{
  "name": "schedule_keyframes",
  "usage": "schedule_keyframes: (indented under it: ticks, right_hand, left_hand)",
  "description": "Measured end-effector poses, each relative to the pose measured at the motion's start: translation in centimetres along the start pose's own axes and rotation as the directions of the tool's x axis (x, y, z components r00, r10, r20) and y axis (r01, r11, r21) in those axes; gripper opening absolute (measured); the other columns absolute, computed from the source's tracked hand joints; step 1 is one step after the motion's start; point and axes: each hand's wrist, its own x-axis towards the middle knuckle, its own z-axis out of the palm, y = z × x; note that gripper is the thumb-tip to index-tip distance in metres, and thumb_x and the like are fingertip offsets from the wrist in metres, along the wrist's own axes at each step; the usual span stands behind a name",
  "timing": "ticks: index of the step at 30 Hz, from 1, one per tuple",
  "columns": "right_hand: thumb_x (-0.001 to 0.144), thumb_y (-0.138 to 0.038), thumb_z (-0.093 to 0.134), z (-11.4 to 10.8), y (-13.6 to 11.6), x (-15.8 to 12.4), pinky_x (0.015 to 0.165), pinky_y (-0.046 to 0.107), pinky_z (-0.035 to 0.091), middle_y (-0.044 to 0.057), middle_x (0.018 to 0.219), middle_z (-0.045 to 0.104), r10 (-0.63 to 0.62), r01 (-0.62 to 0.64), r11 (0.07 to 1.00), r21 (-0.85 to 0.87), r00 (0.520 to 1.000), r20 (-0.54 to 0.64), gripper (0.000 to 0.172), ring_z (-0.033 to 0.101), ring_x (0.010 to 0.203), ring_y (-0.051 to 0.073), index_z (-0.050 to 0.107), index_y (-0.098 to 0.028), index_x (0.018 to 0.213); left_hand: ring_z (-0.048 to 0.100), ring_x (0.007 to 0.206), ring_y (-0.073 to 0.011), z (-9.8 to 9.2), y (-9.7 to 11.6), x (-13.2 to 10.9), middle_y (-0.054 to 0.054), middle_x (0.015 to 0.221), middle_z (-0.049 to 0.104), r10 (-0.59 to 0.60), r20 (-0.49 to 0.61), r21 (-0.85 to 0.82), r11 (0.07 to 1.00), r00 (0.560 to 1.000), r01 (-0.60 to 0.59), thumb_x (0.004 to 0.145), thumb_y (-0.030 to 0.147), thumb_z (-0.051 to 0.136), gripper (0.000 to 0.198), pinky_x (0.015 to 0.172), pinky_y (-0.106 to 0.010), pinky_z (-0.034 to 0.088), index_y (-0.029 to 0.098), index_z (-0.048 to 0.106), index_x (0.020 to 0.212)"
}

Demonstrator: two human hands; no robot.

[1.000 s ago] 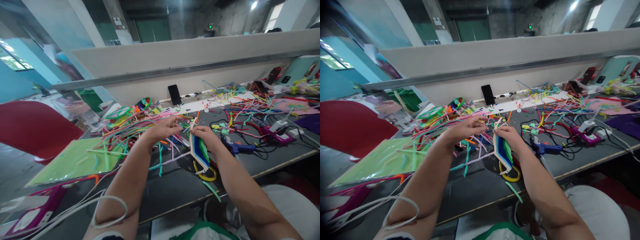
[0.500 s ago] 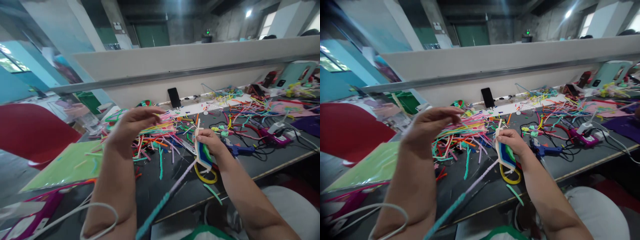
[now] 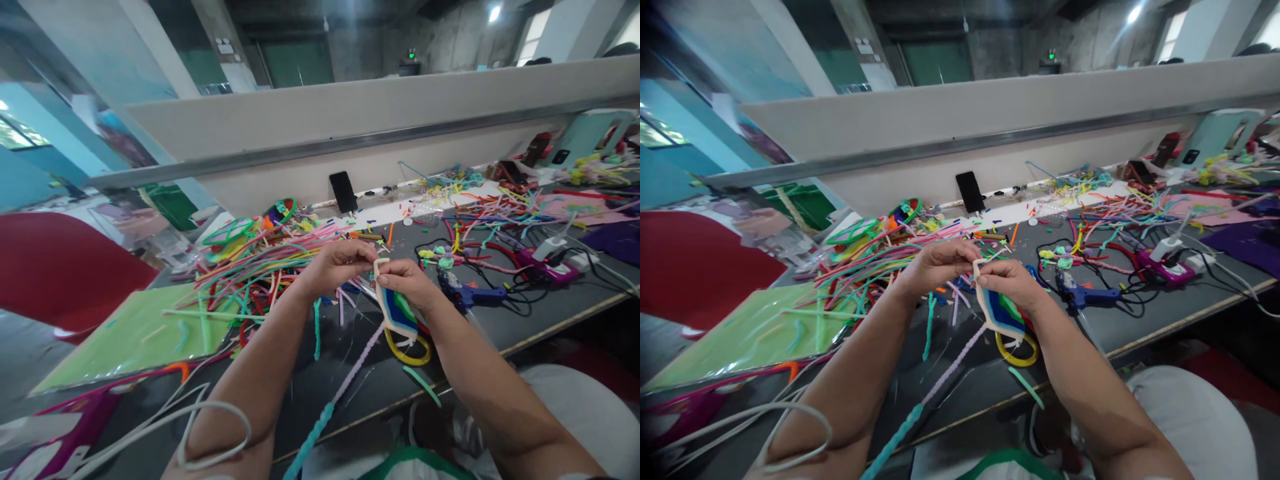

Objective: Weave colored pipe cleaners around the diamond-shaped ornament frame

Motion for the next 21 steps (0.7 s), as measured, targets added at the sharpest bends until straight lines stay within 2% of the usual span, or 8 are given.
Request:
schedule_keyframes:
  ticks: [3,7,12,17,21]
  right_hand:
    - [0.071,-0.038,0.072,0.1,-0.1,0.0,0.055,0.022,0.035,0.000,0.064,0.060,-0.004,0.005,0.999,0.034,1.000,-0.024,0.023,0.048,0.056,0.009,0.072,-0.015,0.073]
    - [0.071,-0.039,0.072,0.0,0.0,0.0,0.051,0.022,0.032,-0.003,0.058,0.053,-0.001,0.006,0.998,0.060,0.996,-0.086,0.024,0.042,0.050,0.008,0.069,-0.016,0.071]
    - [0.072,-0.040,0.070,0.2,0.0,0.2,0.053,0.022,0.031,-0.003,0.059,0.051,-0.048,0.050,0.999,0.008,0.989,-0.142,0.025,0.041,0.054,0.008,0.066,-0.016,0.069]
    - [0.071,-0.038,0.070,0.7,-0.3,0.3,0.052,0.022,0.029,-0.004,0.055,0.047,-0.048,0.043,0.999,-0.030,0.975,-0.217,0.024,0.037,0.052,0.008,0.064,-0.016,0.065]
    - [0.070,-0.038,0.070,0.6,-0.5,0.3,0.050,0.022,0.028,-0.004,0.054,0.048,0.000,-0.003,1.000,-0.013,0.976,-0.218,0.025,0.037,0.050,0.007,0.063,-0.015,0.063]
  left_hand:
    - [0.061,0.066,-0.0121,0.1,-0.3,-0.1,-0.004,0.073,0.065,-0.104,-0.032,-0.019,0.994,0.994,0.103,0.077,0.028,0.069,0.016,0.062,-0.023,0.049,0.012,0.067,0.080]
    - [0.050,0.048,-0.0069,-0.1,0.0,-0.4,0.001,0.057,0.058,-0.227,0.021,-0.014,0.974,0.974,0.228,0.078,0.029,0.067,0.017,0.048,-0.019,0.041,0.012,0.067,0.077]
    - [0.052,0.052,-0.0073,-1.0,0.5,-0.7,-0.002,0.062,0.063,-0.273,0.079,0.012,0.962,0.959,0.273,0.073,0.027,0.071,0.015,0.048,-0.018,0.041,0.012,0.070,0.074]
    - [0.049,0.045,-0.0064,-0.9,-0.7,-0.9,-0.002,0.060,0.064,-0.326,0.067,-0.089,0.940,0.943,0.331,0.069,0.030,0.075,0.020,0.043,-0.018,0.038,0.012,0.073,0.079]
    - [0.044,0.038,-0.0051,-0.9,-1.5,-0.9,-0.003,0.058,0.065,-0.382,0.094,-0.144,0.908,0.919,0.392,0.068,0.034,0.075,0.026,0.037,-0.017,0.033,0.012,0.073,0.080]
